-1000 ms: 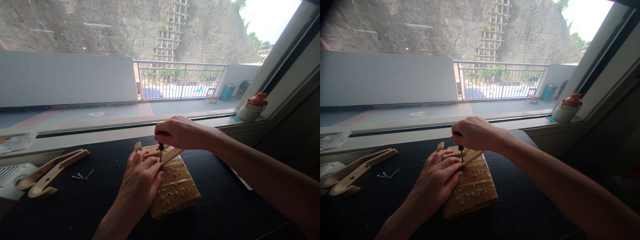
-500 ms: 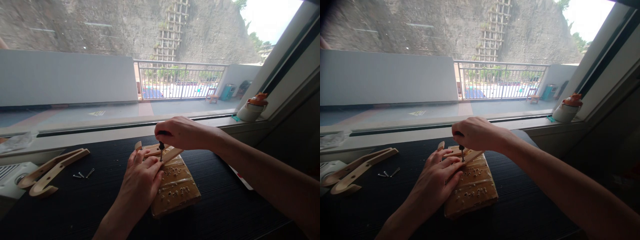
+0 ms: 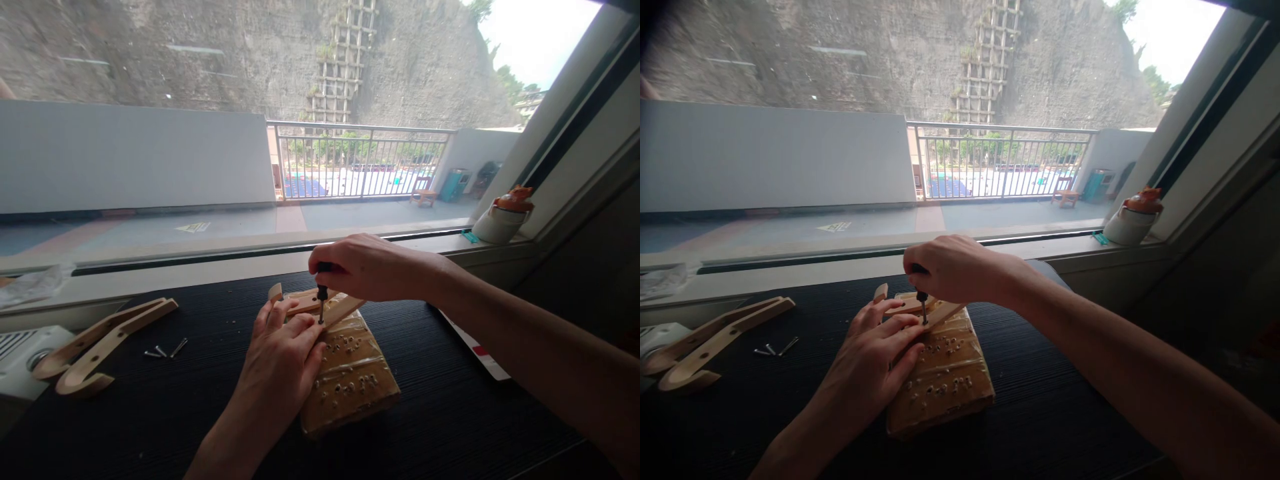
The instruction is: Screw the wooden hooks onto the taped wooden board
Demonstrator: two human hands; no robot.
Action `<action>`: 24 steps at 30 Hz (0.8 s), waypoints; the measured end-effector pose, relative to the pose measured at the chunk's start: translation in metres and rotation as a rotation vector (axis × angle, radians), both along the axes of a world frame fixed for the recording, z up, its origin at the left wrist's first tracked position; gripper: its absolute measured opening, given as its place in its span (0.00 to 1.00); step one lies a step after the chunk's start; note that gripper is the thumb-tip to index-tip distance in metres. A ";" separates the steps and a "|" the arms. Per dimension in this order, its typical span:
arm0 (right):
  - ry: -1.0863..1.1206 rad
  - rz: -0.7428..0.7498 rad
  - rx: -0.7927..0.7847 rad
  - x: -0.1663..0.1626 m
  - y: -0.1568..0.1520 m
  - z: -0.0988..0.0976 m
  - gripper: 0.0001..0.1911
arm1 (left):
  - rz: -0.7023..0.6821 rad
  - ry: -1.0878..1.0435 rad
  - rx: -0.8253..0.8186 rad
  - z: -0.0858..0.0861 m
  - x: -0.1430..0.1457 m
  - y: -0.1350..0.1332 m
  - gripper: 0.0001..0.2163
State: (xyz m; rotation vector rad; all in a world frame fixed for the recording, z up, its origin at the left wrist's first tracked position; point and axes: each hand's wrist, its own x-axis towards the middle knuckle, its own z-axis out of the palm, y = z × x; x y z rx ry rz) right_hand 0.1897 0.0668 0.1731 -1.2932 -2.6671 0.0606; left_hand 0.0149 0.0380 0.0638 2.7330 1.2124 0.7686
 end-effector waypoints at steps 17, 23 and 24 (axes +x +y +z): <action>0.028 0.051 0.012 0.003 0.004 -0.001 0.13 | 0.010 0.007 -0.023 0.002 0.000 -0.001 0.11; 0.040 -0.064 0.055 0.001 0.004 -0.005 0.14 | 0.030 0.024 -0.042 0.001 0.000 -0.001 0.12; 0.025 -0.072 0.060 0.002 0.003 -0.005 0.14 | 0.030 0.025 -0.042 0.001 0.000 -0.001 0.12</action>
